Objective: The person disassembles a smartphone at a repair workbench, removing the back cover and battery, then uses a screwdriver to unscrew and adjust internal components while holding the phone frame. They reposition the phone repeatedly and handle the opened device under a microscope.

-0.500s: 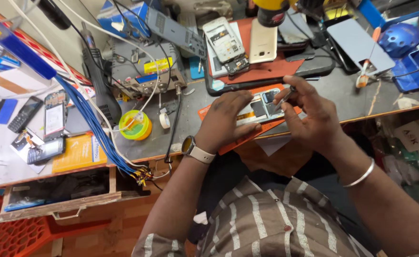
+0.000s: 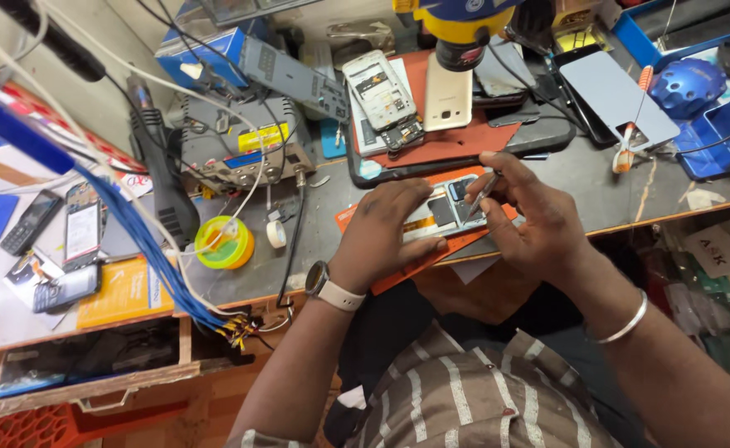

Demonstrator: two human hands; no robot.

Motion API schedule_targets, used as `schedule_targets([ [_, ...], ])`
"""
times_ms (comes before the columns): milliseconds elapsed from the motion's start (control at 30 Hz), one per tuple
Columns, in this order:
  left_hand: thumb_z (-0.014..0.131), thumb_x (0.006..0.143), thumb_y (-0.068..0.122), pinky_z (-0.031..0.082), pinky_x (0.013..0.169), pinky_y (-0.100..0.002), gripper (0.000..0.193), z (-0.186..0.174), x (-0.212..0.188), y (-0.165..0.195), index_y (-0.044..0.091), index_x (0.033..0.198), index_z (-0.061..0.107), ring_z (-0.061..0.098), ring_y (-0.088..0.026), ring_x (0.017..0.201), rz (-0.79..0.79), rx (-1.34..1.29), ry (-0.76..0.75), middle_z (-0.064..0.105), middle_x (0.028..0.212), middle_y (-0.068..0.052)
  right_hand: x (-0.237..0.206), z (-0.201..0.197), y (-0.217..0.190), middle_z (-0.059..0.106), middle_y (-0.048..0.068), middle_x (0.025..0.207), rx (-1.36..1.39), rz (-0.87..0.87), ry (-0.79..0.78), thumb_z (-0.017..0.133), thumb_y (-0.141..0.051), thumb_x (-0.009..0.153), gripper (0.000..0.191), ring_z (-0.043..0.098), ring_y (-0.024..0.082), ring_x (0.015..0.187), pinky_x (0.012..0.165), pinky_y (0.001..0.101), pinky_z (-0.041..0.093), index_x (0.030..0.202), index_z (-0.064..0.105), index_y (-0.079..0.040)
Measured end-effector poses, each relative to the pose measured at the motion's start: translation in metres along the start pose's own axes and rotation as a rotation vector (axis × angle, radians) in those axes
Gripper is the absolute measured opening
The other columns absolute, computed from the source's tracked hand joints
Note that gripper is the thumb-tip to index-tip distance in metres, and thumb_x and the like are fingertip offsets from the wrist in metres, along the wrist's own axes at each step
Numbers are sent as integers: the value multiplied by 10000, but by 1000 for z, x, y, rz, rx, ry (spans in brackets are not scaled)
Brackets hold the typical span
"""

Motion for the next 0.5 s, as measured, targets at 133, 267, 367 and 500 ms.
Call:
schedule_targets([
  [133,838,781,486,488,1054,-458,708,-1,12,0,52,1292,610,621,-341,1230,-13,19,-38,653,1340,-130,9,-9,-1,719,174,1141,-104,-78,-16,723,-29,903,507,731,243,1059,902,343,604,1380,551,-32],
  [267,865,704,496,520,941,-454,716,1,40,-11,58,1220,629,652,-341,1104,-5,83,-250,684,1171,-123,13,-9,8,752,90,982,-115,41,27,836,-76,879,370,743,173,821,698,283,578,1237,745,-92],
  [367,883,635,496,534,850,-451,671,3,65,-20,76,1114,674,672,-336,998,40,103,-399,705,1042,-107,15,-8,6,767,112,1056,-89,37,-5,778,-45,908,308,784,180,927,761,276,618,1210,732,-85],
  [500,896,622,514,538,796,-452,583,-7,84,-29,106,1007,735,686,-322,911,81,105,-459,711,951,-91,19,1,-6,740,148,1104,-97,2,7,742,-12,853,394,748,227,977,810,314,600,1241,706,-69],
])
Point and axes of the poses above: each hand's wrist, its own x-axis towards the middle knuckle, its own z-axis out of the palm, y = z × x, the point moved 4 cm from there along x, towards the middle knuckle
